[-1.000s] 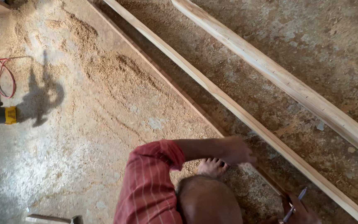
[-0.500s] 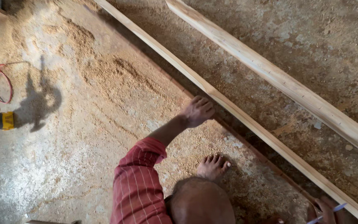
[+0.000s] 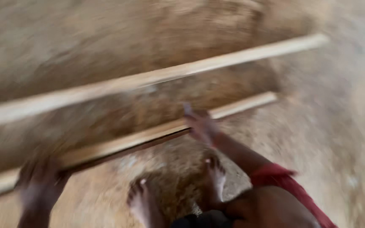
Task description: The person sits on the floor and uses a pencil to mark measurement lines along long wooden strips, repositioning the strips and aligning them against a darker board while marking successive points along their length.
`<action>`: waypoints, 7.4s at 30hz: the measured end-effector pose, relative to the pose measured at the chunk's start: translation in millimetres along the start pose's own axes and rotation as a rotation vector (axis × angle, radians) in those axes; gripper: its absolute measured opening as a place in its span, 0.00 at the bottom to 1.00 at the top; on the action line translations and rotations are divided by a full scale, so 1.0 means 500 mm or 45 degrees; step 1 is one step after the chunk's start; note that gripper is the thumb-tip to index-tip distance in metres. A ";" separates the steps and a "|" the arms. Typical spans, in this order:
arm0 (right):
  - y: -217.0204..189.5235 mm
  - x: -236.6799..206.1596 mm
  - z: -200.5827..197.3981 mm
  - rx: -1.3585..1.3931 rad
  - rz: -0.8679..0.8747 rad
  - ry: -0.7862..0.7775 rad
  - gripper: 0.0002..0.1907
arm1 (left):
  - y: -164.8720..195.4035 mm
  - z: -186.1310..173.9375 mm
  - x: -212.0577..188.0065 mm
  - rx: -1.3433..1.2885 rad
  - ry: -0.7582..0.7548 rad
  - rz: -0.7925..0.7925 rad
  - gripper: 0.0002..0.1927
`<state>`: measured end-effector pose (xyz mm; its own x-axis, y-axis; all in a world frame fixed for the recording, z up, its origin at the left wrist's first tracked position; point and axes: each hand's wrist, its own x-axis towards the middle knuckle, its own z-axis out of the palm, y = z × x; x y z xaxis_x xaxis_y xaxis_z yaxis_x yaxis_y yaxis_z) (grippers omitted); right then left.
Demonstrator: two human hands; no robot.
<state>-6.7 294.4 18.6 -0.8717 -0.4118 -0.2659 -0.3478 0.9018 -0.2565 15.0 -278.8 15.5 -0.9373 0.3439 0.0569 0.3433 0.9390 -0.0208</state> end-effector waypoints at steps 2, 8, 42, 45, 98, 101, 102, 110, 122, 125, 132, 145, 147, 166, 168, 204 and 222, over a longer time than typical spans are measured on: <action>-0.007 -0.011 0.005 0.055 -0.010 0.051 0.30 | -0.016 0.021 0.009 0.053 0.151 0.115 0.25; 0.038 -0.130 -0.034 -0.177 0.017 0.237 0.28 | 0.082 0.052 0.069 -0.441 0.014 0.325 0.20; 0.312 -0.165 0.018 -0.133 -0.183 0.319 0.31 | 0.481 0.059 0.331 -0.395 -0.418 0.363 0.19; 0.253 -0.103 0.070 -0.023 -0.221 0.374 0.34 | 0.526 0.046 0.340 -0.292 -0.422 0.431 0.18; 0.298 -0.120 0.088 -0.037 0.043 0.381 0.25 | 0.379 0.057 0.272 -0.142 -0.187 0.435 0.39; 0.291 -0.125 0.090 -0.115 -0.007 0.447 0.25 | 0.325 0.052 0.236 -0.408 -0.158 0.118 0.42; 0.289 -0.125 0.090 -0.123 -0.010 0.457 0.26 | 0.295 0.049 0.211 -0.714 -0.559 -0.140 0.46; 0.280 -0.123 0.071 -0.129 0.074 0.326 0.27 | 0.015 0.079 0.044 -0.651 0.385 -0.626 0.34; 0.274 -0.114 0.051 0.003 0.078 0.248 0.24 | -0.076 0.080 0.063 -0.587 0.226 -0.189 0.07; 0.274 -0.111 0.049 -0.037 0.048 0.259 0.25 | -0.086 0.088 0.067 -0.436 0.258 -0.093 0.06; 0.278 -0.107 0.048 -0.054 0.005 0.274 0.28 | -0.099 0.080 0.071 -0.257 0.142 -0.031 0.02; 0.274 -0.097 0.048 -0.118 0.057 0.241 0.30 | -0.090 0.064 0.086 -0.196 0.106 -0.055 0.19; 0.275 -0.095 0.048 -0.094 0.077 0.228 0.30 | -0.075 0.046 0.101 -0.194 0.066 -0.070 0.27; 0.270 -0.129 0.051 0.080 0.049 0.340 0.27 | 0.005 0.089 0.162 -0.176 -0.116 0.225 0.02; 0.262 -0.125 0.049 0.133 0.032 0.359 0.30 | 0.001 0.110 0.137 -0.251 -0.060 0.202 0.03; 0.141 -0.166 0.039 0.019 0.114 0.219 0.40 | 0.451 -0.015 0.228 -0.154 -0.718 0.226 0.42; 0.251 -0.105 0.064 -0.154 0.022 0.439 0.31 | 0.473 0.074 0.321 -0.314 -0.067 0.368 0.13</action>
<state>6.5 424.7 -29.5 -0.9357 -0.3466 0.0653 -0.3525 0.9257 -0.1373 -56.7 -1.4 -17.4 -0.7994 0.5999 0.0322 0.5920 0.7773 0.2130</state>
